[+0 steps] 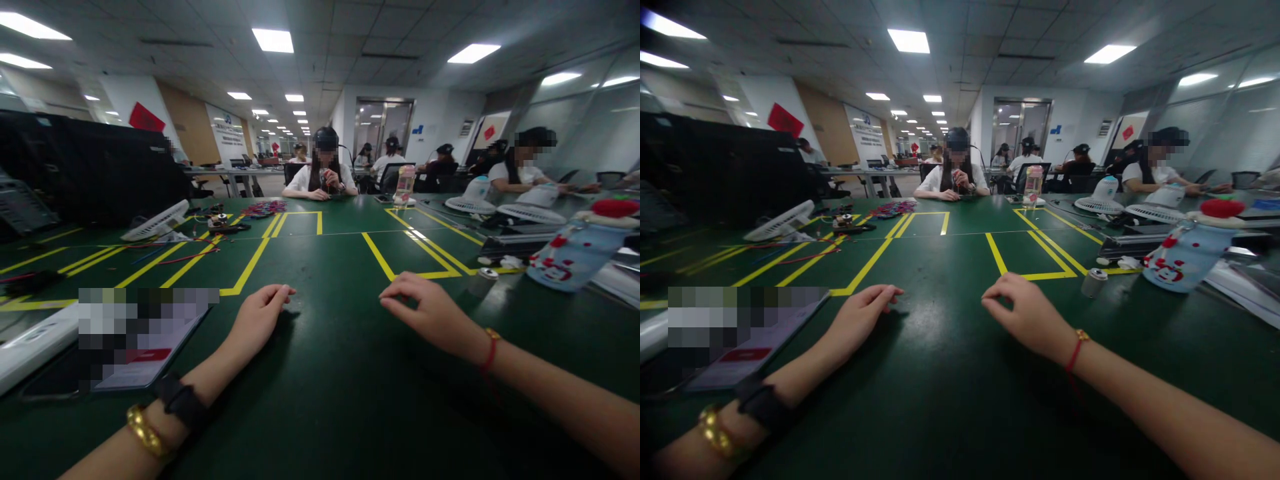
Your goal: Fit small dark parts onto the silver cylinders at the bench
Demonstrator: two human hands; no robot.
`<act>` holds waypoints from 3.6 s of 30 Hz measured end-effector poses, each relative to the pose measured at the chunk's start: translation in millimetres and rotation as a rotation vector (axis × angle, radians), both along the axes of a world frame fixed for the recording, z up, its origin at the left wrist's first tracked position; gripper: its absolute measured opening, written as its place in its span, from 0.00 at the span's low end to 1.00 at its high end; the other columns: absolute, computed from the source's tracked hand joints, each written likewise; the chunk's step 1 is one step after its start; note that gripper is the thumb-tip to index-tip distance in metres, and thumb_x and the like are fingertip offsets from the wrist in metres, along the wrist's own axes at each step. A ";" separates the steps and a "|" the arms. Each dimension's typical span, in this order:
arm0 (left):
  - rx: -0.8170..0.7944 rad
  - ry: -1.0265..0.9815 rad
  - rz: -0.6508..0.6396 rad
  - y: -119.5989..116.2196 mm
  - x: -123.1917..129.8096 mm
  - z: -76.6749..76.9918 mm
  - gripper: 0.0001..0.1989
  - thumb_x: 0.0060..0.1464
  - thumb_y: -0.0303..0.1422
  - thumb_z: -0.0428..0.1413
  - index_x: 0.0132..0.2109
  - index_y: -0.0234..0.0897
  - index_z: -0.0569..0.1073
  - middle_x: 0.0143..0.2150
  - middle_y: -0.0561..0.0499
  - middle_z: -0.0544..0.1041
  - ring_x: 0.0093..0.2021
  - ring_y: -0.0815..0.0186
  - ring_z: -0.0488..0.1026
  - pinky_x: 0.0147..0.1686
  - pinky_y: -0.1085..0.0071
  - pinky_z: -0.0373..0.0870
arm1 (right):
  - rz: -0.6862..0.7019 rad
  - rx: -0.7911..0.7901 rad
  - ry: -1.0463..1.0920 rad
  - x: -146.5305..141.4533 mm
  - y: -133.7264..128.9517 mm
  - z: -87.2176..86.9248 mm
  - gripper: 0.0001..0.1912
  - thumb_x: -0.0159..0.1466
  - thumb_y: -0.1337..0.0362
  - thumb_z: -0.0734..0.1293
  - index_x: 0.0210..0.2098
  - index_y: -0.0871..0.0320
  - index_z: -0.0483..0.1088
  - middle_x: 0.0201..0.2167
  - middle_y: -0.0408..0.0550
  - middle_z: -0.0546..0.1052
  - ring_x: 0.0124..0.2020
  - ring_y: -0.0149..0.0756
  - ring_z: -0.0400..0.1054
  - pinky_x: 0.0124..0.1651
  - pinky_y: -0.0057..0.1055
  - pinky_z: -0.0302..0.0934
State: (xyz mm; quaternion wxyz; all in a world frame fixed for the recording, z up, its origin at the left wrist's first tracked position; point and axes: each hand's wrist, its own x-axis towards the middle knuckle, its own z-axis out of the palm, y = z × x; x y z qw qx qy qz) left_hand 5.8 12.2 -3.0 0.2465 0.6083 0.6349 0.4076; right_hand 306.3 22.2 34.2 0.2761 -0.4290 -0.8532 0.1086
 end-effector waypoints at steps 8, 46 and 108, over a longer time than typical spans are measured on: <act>0.003 0.017 -0.013 0.8 -0.2 -0.1 0.21 0.55 0.47 0.46 0.41 0.37 0.76 0.35 0.49 0.77 0.34 0.61 0.72 0.34 0.68 0.65 | -0.571 0.025 -0.130 141.4 71.4 31.7 0.16 0.56 0.55 0.64 0.34 0.61 0.74 0.33 0.53 0.74 0.32 0.36 0.65 0.37 0.33 0.55; 0.003 0.012 -0.029 1.5 -2.8 -3.5 0.20 0.54 0.47 0.47 0.41 0.38 0.75 0.35 0.50 0.76 0.35 0.61 0.71 0.35 0.68 0.63 | -0.461 -0.680 0.715 211.3 89.9 -8.8 0.07 0.51 0.65 0.70 0.30 0.60 0.76 0.39 0.57 0.75 0.36 0.35 0.70 0.41 0.31 0.61; 0.010 0.015 -0.019 -3.2 3.7 5.5 0.20 0.54 0.46 0.49 0.46 0.38 0.75 0.44 0.47 0.77 0.41 0.58 0.72 0.41 0.65 0.66 | -0.898 -0.150 -0.016 160.8 93.1 8.0 0.14 0.46 0.60 0.69 0.32 0.60 0.69 0.32 0.54 0.74 0.35 0.44 0.69 0.37 0.40 0.62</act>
